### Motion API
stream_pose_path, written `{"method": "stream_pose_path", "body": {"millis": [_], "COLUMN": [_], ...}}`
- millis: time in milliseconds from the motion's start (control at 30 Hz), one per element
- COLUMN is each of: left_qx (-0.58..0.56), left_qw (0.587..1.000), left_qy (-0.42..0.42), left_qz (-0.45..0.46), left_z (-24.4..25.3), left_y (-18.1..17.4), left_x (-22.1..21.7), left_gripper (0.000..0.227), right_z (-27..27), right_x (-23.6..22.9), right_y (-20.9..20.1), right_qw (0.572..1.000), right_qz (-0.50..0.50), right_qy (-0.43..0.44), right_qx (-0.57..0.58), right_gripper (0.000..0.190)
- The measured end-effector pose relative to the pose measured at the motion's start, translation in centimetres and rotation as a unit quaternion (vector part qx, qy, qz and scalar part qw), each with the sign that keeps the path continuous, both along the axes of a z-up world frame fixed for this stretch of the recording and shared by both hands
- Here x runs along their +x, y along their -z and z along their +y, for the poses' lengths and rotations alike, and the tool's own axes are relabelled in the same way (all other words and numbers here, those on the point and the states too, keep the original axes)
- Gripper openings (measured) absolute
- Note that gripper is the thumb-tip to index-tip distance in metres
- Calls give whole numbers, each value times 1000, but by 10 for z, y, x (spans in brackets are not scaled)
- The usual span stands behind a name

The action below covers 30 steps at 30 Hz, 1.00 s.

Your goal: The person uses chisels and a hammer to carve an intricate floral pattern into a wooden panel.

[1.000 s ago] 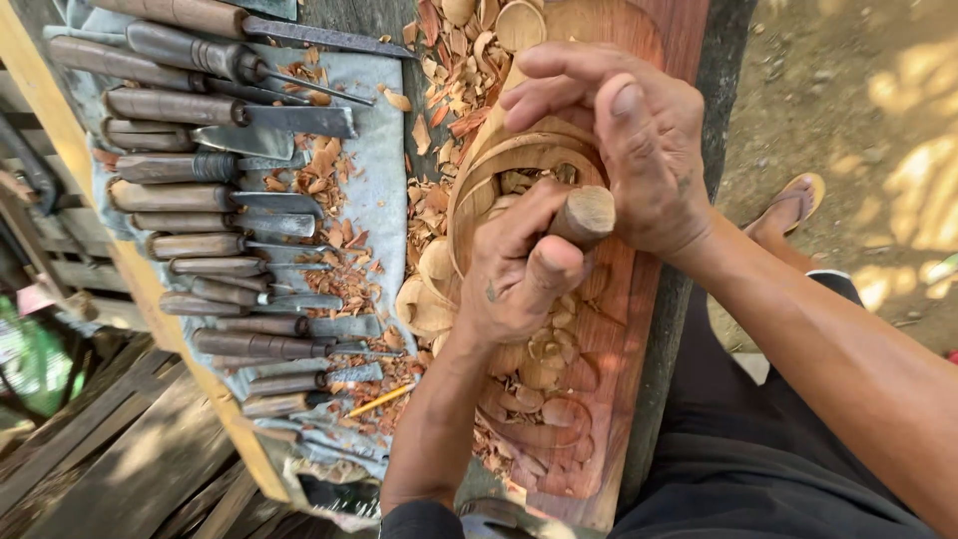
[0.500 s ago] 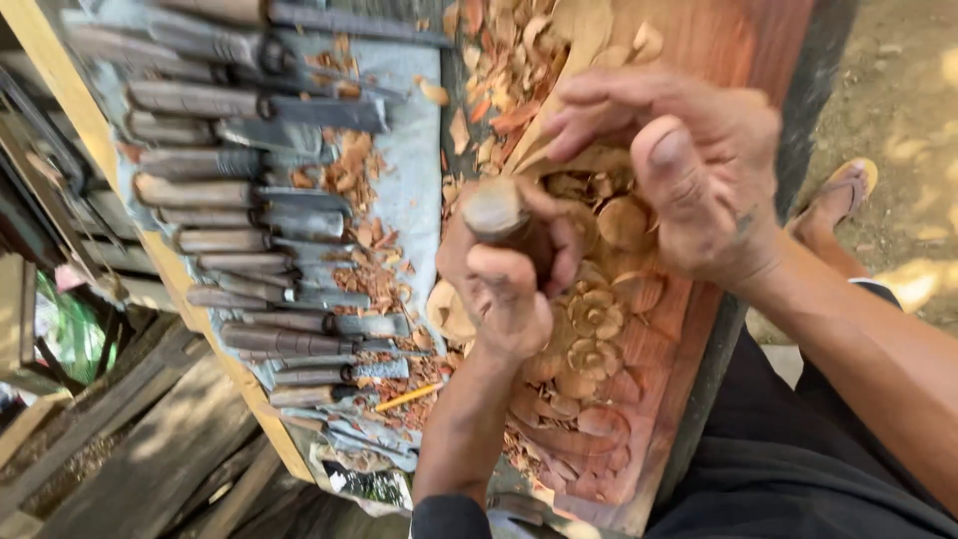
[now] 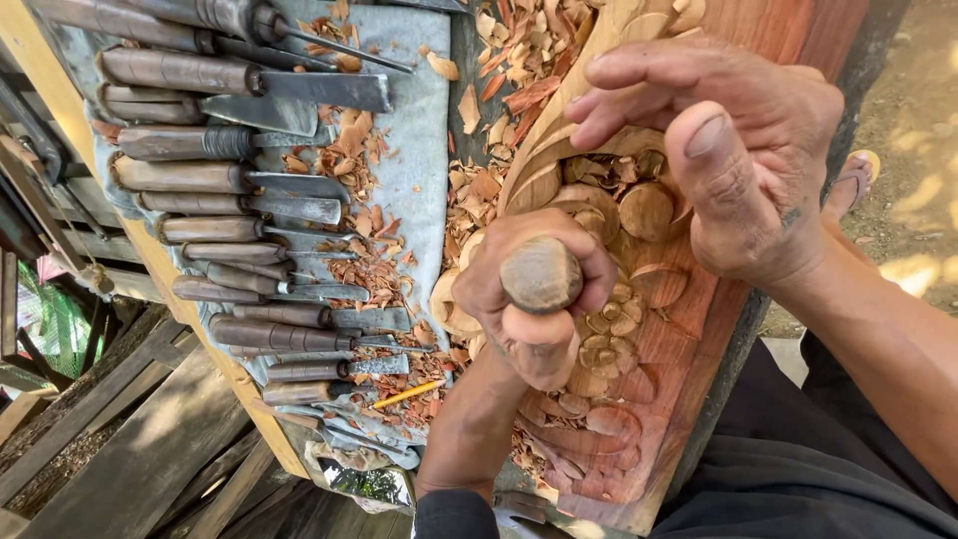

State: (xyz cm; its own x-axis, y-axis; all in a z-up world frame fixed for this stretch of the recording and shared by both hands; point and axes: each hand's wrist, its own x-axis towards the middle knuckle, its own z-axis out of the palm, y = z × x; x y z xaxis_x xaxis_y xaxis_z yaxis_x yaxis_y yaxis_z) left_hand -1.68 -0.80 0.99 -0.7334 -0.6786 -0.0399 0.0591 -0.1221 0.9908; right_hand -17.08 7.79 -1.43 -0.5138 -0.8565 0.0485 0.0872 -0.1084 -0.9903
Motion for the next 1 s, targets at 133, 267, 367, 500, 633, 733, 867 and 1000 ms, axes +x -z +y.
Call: {"method": "stream_pose_path", "body": {"millis": [133,267,367,500,633,733,867,1000], "left_qx": [18,85,8,67,238,130,86,42], "left_qw": [1000,996,993,989,971,990,996,999], "left_qy": [-17,26,101,115,-6,-42,-37,-13], "left_qz": [3,-14,-56,-61,19,13,8,6], "left_z": [4,6,-10,-10,-6,-3,6,4], "left_y": [7,8,-13,-18,-18,-2,9,11], "left_x": [6,4,-17,2,27,7,2,7], "left_gripper": [69,70,69,69,65,66,68,62], "right_z": [-2,-4,-2,-7,-4,-9,-11,-10], "right_x": [-4,-6,-6,-10,-7,-9,-11,-10], "right_y": [0,-6,1,-6,-5,-3,-6,-7], "right_qw": [1000,1000,1000,1000,1000,1000,999,999], "right_qz": [8,5,-6,15,8,17,52,51], "right_qy": [-11,-9,-9,-5,1,-3,-6,-7], "right_qx": [-11,10,-13,-12,14,-7,12,12], "right_gripper": [61,62,60,61,61,61,64,63]}}
